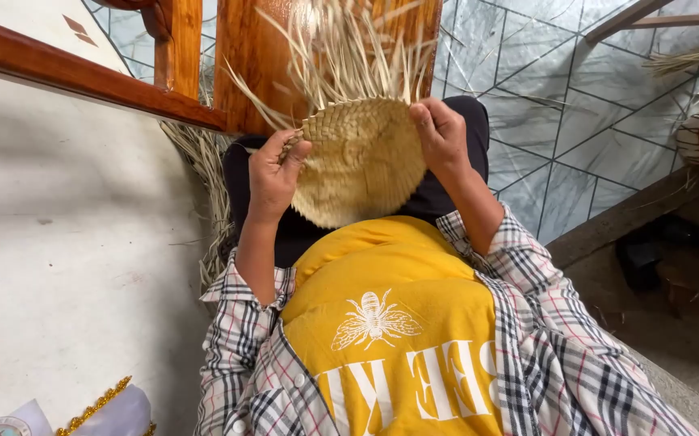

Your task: Trimming excess straw strands from the edges of a circular woven object using scissors

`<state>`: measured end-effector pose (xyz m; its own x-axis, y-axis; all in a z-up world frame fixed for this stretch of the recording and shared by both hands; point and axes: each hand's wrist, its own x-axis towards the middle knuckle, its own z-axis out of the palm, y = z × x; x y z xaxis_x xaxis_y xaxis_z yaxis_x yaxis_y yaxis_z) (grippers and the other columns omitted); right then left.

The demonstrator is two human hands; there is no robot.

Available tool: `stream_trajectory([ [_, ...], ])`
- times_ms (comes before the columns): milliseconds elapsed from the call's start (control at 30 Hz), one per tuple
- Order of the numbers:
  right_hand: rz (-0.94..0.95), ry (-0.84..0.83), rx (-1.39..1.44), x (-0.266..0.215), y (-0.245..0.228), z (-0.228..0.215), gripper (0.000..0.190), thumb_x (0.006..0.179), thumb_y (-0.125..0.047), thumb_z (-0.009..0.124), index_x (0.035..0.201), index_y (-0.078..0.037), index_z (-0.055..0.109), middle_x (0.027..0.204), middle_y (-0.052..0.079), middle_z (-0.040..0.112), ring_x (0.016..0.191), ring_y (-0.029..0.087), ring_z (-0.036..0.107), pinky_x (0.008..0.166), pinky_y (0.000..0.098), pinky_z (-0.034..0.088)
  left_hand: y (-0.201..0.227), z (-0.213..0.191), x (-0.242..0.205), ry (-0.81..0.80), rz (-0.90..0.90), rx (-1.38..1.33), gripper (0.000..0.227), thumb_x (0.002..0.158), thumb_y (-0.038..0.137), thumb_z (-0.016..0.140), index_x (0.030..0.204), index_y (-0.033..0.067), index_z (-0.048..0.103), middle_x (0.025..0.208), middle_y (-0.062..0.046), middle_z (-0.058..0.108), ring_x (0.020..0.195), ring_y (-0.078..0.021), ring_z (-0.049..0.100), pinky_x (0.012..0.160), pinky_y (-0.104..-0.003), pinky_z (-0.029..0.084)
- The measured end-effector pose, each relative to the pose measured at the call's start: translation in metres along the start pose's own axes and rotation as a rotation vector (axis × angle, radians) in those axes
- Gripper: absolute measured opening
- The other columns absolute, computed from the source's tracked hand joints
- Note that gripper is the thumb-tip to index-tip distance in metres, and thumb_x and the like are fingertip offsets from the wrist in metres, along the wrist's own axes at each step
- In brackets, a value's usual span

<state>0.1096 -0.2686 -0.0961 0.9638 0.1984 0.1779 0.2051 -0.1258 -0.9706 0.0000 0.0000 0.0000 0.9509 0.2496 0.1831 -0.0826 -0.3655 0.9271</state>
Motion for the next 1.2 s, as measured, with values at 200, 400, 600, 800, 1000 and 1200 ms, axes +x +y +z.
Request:
stream_trajectory([
  [200,0.558,0.072,0.469,-0.018,0.0,-0.001,0.024,0.106,-0.022,0.071,0.089,-0.005,0.072,0.061,0.003,0.061,0.048,0.009,0.061,0.045,0.0259,0.052,0.0,0.0,-0.008,-0.005,-0.233,-0.099,0.031,0.115,0.025,0.055,0.092,0.0113,0.069,0.068,0.008,0.045,0.069,-0.004,0.041,0.064,-0.02,0.041],
  [400,0.505,0.184,0.61,-0.026,-0.007,-0.009,0.032,0.109,-0.027,0.066,0.085,-0.006,0.067,0.062,0.005,0.061,0.052,0.011,0.064,0.052,0.0255,0.055,0.003,0.008,-0.038,0.28,0.119,0.094,0.018,0.113,0.018,0.059,0.115,0.0002,0.062,0.109,-0.008,0.051,0.098,-0.0143,0.055,0.083,-0.028,0.053],
  [600,0.382,0.21,0.662,-0.031,0.034,-0.001,0.028,0.11,-0.029,0.062,0.099,-0.004,0.068,0.074,0.005,0.068,0.065,0.011,0.071,0.065,0.027,0.061,-0.01,0.036,-0.06,0.293,-0.278,-0.256,0.033,0.112,0.028,0.062,0.133,0.0063,0.049,0.086,0.009,0.04,0.074,-0.0001,0.037,0.071,-0.022,0.036],
  [800,0.497,0.198,0.514,-0.074,0.048,-0.007,0.022,0.111,-0.028,0.062,0.12,-0.008,0.064,0.087,0.001,0.062,0.07,0.012,0.065,0.061,0.0235,0.055,-0.049,0.043,-0.067,0.378,-0.341,-0.242,0.031,0.117,0.028,0.051,0.09,0.0113,0.053,0.077,0.008,0.036,0.072,-0.0023,0.034,0.069,-0.021,0.036],
  [1000,0.786,0.104,0.914,-0.094,0.01,-0.005,0.059,0.097,-0.074,0.049,0.103,-0.019,0.07,0.099,0.001,0.076,0.086,0.018,0.075,0.074,0.0322,0.064,-0.071,0.043,-0.078,0.425,-0.424,-0.149,0.034,0.116,0.03,0.055,0.098,0.0032,0.066,0.085,-0.003,0.059,0.085,-0.0065,0.05,0.086,-0.029,0.049],
  [1200,0.708,-0.16,0.899,-0.109,0.004,0.006,0.065,0.068,0.01,0.093,0.127,-0.001,0.069,0.112,0.017,0.076,0.097,0.031,0.076,0.085,0.0466,0.065,-0.094,0.036,-0.079,0.436,-0.531,-0.166,0.025,0.116,0.033,0.057,0.111,0.0122,0.071,0.098,0.002,0.069,0.092,-0.007,0.062,0.093,-0.03,0.058],
])
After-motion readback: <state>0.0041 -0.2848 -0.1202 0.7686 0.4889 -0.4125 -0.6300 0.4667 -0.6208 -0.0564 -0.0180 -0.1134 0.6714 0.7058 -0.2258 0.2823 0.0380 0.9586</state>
